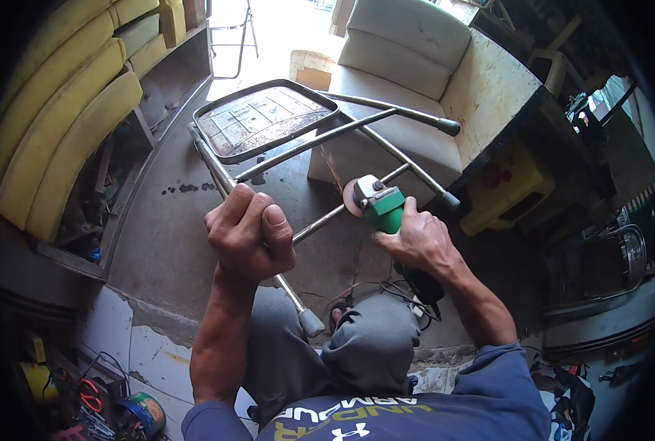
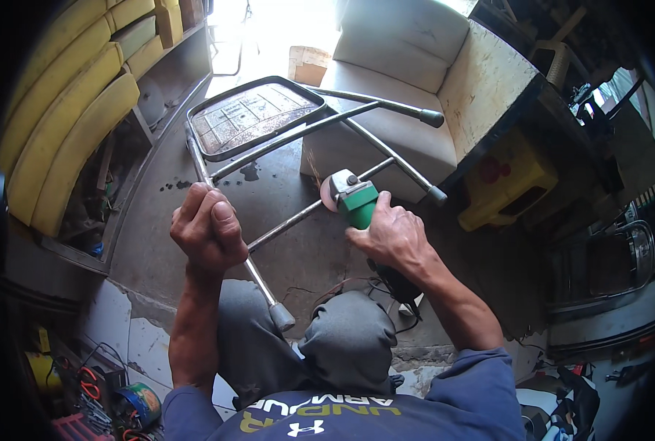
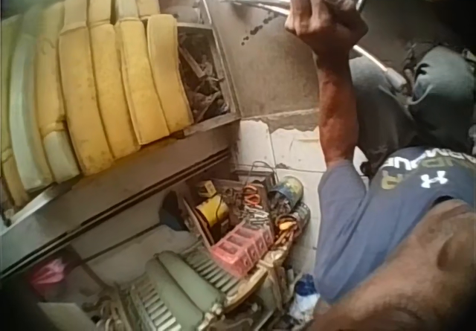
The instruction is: The person uses an angle grinder to smooth or cut the metal legs and joints of a folding chair frame while sitting on the floor.
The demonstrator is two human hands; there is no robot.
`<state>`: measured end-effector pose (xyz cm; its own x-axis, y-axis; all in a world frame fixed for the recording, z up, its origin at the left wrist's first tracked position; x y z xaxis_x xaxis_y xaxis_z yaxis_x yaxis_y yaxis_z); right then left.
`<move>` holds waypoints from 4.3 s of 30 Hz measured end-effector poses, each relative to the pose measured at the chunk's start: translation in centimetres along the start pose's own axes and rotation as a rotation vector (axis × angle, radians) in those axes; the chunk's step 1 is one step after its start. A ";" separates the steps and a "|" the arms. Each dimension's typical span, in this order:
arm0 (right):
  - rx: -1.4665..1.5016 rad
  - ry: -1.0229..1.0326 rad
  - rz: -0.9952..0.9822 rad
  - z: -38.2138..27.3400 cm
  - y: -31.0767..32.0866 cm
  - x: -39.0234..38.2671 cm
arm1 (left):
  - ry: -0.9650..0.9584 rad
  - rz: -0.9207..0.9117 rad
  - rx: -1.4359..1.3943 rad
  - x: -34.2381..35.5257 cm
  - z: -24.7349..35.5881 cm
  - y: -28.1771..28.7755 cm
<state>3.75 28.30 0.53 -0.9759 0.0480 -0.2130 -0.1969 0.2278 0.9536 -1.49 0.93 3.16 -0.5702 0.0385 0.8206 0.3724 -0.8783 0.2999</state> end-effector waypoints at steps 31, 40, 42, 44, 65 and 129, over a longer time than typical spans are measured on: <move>0.525 0.068 0.679 2.7 -8.4 -2.1 | -0.026 0.025 0.130 7.7 3.6 -2.3; 0.557 0.449 0.842 -1.4 -9.9 -2.6 | 0.112 0.020 0.188 10.5 5.2 -4.6; 0.555 0.481 0.861 -1.7 -10.2 -2.4 | 0.141 0.028 0.220 11.0 5.2 -4.8; 0.557 0.407 0.915 -0.3 -10.1 -1.9 | 0.118 0.022 0.236 11.5 4.9 -4.6; 0.654 0.416 0.729 -0.9 -8.8 -2.4 | 0.195 -0.018 0.197 12.5 4.9 -6.1; 0.751 0.261 1.148 2.3 -3.8 -2.6 | 0.235 -0.253 -0.201 26.2 10.4 -9.9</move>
<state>7.21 29.52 -3.01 -0.5610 0.3996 0.7250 0.7312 0.6498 0.2076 -12.54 15.60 26.71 -0.7861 0.1760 0.5925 0.0611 -0.9318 0.3579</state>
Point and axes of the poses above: each hand's wrist, its own x-axis towards the middle knuckle, its own y-axis out of the back of the hand, z = x × y, the point moved 4 cm from there along x, towards the middle knuckle, and after that the axes turned 14 degrees about y, right-handed, at the moved point
